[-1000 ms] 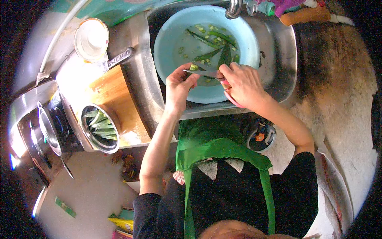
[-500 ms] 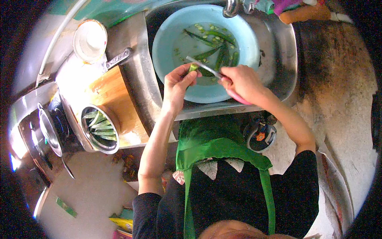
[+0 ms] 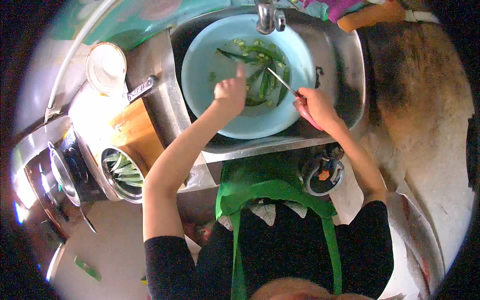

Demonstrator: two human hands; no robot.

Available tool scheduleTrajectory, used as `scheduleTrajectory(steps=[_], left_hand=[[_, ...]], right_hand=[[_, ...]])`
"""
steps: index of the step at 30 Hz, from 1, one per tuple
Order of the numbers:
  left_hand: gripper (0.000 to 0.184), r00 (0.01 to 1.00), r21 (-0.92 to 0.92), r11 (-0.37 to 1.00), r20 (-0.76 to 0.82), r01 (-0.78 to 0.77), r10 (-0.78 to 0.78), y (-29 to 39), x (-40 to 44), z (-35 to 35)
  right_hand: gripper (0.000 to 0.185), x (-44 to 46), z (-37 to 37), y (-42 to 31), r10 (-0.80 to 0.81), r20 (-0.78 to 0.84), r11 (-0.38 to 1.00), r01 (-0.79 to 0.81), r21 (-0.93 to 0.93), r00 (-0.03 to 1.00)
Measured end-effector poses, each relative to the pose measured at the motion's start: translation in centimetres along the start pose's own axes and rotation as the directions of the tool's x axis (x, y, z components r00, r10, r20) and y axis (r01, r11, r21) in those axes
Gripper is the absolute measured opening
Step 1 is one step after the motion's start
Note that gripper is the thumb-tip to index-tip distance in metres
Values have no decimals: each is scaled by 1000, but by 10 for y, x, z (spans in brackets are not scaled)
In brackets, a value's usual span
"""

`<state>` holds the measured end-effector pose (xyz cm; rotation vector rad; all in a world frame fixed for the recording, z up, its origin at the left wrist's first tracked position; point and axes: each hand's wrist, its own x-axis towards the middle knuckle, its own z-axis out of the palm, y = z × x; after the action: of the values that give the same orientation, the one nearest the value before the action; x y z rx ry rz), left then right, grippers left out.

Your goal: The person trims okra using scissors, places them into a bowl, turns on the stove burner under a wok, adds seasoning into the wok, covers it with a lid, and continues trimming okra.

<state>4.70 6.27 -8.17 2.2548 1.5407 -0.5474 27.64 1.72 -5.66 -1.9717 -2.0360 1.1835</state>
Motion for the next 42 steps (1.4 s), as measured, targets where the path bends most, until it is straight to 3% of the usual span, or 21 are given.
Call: scheduleTrajectory(steps=[2,6,7,8,10,13,14,15,17,19,20,21,23,28,30,31,32,34,35,37,42], left_hand=[[43,988,-63,993,129,95,-87,-18,-17,-35],[9,934,-393,918,-306,50,-182,-66,-129,-87],[5,887,-489,866,-350,102,-302,-71,-161,-99],[6,861,-541,796,-232,272,-452,-82,-193,-109],[8,752,-408,865,-462,291,-471,-114,-241,-97],[8,804,-162,880,-358,447,-474,-146,-269,-73],[14,706,-151,940,-627,305,-329,-132,-250,-59],[22,730,-156,957,-620,246,-289,-118,-231,-68],[25,763,-572,817,-493,78,-418,-77,-168,-69],[28,877,-587,808,-413,-51,-245,-48,-85,-43],[34,872,-302,944,-489,-136,-31,-41,-35,-8],[39,753,-199,901,-632,-386,183,-34,15,11],[36,794,-78,920,-536,-384,286,-25,73,47],[40,939,-18,978,-283,-209,196,-23,82,59],[36,979,-229,972,-183,45,-88,-25,61,33],[31,950,-483,876,-267,13,-162,-33,48,26],[31,948,-475,880,-272,15,-163,-36,36,19],[29,956,-981,190,-85,-32,-282,-40,5,4],[29,950,-981,190,-87,-30,-299,-39,-11,-3],[29,949,-972,-172,-103,-160,-298,-26,-41,-25],[23,950,-932,-305,-105,-198,-296,-24,-74,-33]], right_hand=[[16,-1,-1,3,-3,-36,999,2,-36,999],[18,-8,-9,4,-63,-52,998,63,9,997],[19,-10,-11,5,-33,-22,998,35,60,999],[19,-10,-11,8,-33,-21,997,34,62,999],[19,-9,-7,14,-87,-70,989,94,116,994],[19,-7,-7,6,-106,-104,986,118,119,989],[19,-4,-8,3,-105,-111,986,118,118,988],[19,-1,-9,1,-99,-106,985,112,129,989],[19,1,-9,0,-92,-99,985,105,138,991],[18,3,-9,0,-137,-191,981,159,109,972],[18,3,-9,0,-132,-195,982,155,106,972],[19,1,-11,-1,-92,-174,987,113,113,980],[20,-5,-15,-6,-43,-140,984,66,164,989],[19,-11,-3,8,-51,-154,996,62,69,987],[17,-10,1,9,-8,-135,992,25,123,991],[17,-11,2,5,-11,-138,991,29,130,990],[16,-9,1,-1,-22,-114,993,36,114,993],[14,-8,0,-18,-47,-85,994,56,98,995],[13,-6,0,-30,-122,-91,990,127,61,988],[12,-7,-5,-57,-263,-122,964,256,-66,957],[17,-2,-9,-95,-415,-171,904,384,-191,893]])
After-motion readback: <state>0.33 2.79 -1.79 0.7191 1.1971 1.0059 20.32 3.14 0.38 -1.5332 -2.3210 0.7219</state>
